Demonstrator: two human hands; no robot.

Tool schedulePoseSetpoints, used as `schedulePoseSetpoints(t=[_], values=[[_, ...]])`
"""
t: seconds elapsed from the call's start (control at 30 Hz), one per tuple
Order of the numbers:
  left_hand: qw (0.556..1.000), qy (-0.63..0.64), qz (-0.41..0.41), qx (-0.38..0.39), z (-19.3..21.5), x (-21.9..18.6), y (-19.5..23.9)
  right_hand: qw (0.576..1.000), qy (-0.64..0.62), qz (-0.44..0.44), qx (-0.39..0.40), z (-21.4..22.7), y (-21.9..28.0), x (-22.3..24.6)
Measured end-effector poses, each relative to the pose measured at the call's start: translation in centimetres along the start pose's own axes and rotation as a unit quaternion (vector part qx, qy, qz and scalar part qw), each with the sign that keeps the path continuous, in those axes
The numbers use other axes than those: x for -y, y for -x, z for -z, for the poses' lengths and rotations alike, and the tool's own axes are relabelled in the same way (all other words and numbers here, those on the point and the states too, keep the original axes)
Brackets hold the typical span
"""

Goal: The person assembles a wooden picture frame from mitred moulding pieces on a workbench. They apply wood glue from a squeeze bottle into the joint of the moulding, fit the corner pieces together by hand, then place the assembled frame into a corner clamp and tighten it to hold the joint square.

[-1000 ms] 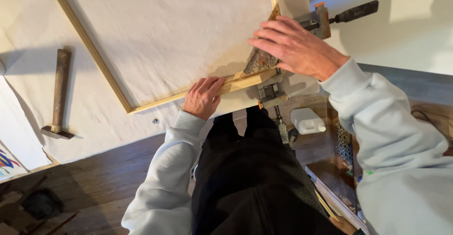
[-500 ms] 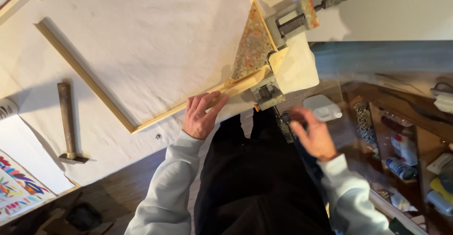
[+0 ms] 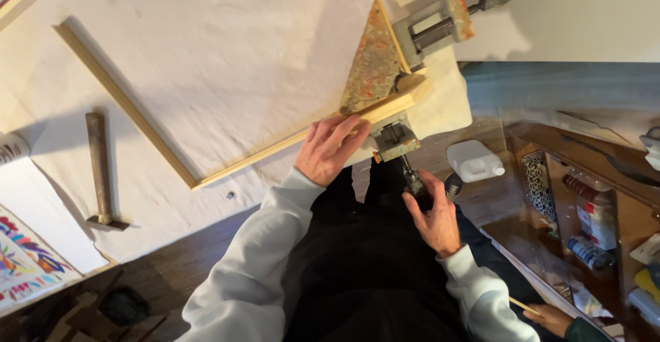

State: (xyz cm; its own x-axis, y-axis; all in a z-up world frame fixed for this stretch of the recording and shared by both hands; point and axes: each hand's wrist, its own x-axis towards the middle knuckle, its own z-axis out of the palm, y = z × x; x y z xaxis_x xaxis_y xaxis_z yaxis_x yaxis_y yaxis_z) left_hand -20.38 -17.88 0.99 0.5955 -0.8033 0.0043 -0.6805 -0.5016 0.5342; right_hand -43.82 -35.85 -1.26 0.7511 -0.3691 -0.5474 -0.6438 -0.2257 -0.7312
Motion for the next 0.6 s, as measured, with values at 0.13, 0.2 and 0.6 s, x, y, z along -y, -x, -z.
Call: schedulePoseSetpoints(t=[0.13, 0.2, 0.6], values=[[0.999, -0.031, 0.006, -0.032, -0.2, -0.2, 0.2, 0.999, 0.023, -0.03, 0.009, 0.4, -0.2, 1.1], [0.998, 0.005, -0.002, -0.06, 0.6, -0.1, 0.4, 0.999, 0.026, -0.037, 0.011, 0.6, -0.3, 0.9], [0.909, 0.277, 0.263, 0.167, 2.0, 7.5, 1.6, 0.976, 0.138, 0.152, -0.079, 1.5, -2.1, 3.1]])
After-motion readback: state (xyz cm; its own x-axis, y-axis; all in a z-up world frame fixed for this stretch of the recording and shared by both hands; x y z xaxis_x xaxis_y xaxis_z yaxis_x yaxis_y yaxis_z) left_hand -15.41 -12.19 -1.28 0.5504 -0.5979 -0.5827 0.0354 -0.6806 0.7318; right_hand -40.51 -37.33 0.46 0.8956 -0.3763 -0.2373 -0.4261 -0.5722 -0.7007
